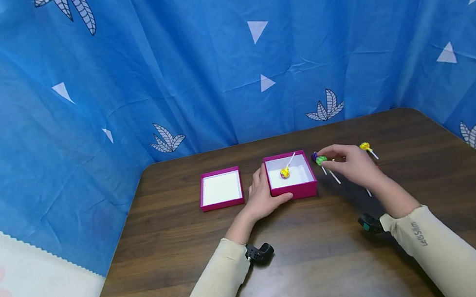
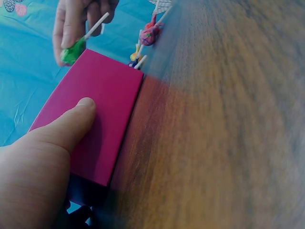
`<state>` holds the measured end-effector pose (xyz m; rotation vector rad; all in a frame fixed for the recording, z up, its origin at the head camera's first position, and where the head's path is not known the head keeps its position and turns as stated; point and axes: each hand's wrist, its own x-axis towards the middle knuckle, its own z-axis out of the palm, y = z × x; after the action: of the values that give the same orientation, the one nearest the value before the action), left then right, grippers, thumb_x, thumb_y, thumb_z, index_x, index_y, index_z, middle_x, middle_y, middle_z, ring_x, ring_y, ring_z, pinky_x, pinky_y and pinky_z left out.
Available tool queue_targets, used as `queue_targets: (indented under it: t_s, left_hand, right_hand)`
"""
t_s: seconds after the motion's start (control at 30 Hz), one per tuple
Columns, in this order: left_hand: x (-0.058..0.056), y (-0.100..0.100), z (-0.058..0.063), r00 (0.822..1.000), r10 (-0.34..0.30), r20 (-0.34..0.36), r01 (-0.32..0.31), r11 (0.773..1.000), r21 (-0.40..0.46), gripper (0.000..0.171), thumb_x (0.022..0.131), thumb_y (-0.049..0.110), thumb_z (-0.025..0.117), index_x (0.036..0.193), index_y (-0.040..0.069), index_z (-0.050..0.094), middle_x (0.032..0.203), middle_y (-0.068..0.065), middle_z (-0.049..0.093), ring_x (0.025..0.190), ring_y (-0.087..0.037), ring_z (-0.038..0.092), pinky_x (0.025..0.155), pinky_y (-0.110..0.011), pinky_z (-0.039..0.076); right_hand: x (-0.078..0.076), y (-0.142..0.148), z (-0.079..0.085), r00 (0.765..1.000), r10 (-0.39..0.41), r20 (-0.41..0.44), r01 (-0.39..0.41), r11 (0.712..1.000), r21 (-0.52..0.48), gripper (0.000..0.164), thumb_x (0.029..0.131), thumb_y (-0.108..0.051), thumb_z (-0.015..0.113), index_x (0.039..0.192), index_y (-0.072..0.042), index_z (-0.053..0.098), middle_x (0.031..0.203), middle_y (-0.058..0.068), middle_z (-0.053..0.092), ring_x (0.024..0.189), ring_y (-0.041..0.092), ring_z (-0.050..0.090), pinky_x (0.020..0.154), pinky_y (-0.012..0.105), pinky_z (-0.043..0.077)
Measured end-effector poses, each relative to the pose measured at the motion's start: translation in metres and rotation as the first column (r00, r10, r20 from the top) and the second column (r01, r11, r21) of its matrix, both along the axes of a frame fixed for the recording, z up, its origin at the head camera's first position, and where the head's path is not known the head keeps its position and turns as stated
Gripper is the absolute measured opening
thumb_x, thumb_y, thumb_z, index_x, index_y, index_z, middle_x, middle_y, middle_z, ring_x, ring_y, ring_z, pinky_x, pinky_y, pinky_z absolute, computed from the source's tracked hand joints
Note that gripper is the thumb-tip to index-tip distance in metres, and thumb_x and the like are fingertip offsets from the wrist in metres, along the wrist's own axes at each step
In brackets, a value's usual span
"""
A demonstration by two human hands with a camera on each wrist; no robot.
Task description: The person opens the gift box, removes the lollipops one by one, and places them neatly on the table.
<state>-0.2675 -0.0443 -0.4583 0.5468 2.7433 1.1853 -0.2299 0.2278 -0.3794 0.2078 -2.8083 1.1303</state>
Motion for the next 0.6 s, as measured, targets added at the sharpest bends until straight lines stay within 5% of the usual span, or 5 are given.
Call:
queue_targets:
  t_s: [0.2, 0.6]
  left_hand:
    - [-0.001, 0.001, -0.001, 1.000, -0.002, 0.002, 0.002, 1.000, -0.005, 0.122, 0.078, 0.060, 0.075, 0.162, 0.018, -0.003, 0.166, -0.006, 0.011, 0.151, -0.026, 0.020, 0.123, -0.054, 0.019]
    - [-0.001, 0.000, 0.000, 1.000, -0.002, 0.006, 0.002, 1.000, -0.002, 0.121, 0.078, 0.060, 0.074, 0.162, 0.018, -0.003, 0.166, -0.006, 0.010, 0.150, -0.026, 0.020, 0.123, -0.054, 0.019]
  right_hand:
    - [0.002, 0.013, -0.007, 0.999, -0.043, -0.005, 0.043, 0.998, 0.044, 0.035, 0.096, -0.026, 0.068, 0.127, -0.009, 0.067, 0.117, 0.021, 0.070, 0.093, 0.031, 0.056, 0.066, 0.027, 0.050]
    - [0.004, 0.020, -0.012, 0.994, -0.094, 0.064, 0.090, 0.994, 0.063, 0.042, 0.093, -0.038, 0.070, 0.123, -0.009, 0.069, 0.118, 0.023, 0.069, 0.092, 0.030, 0.059, 0.063, 0.028, 0.050]
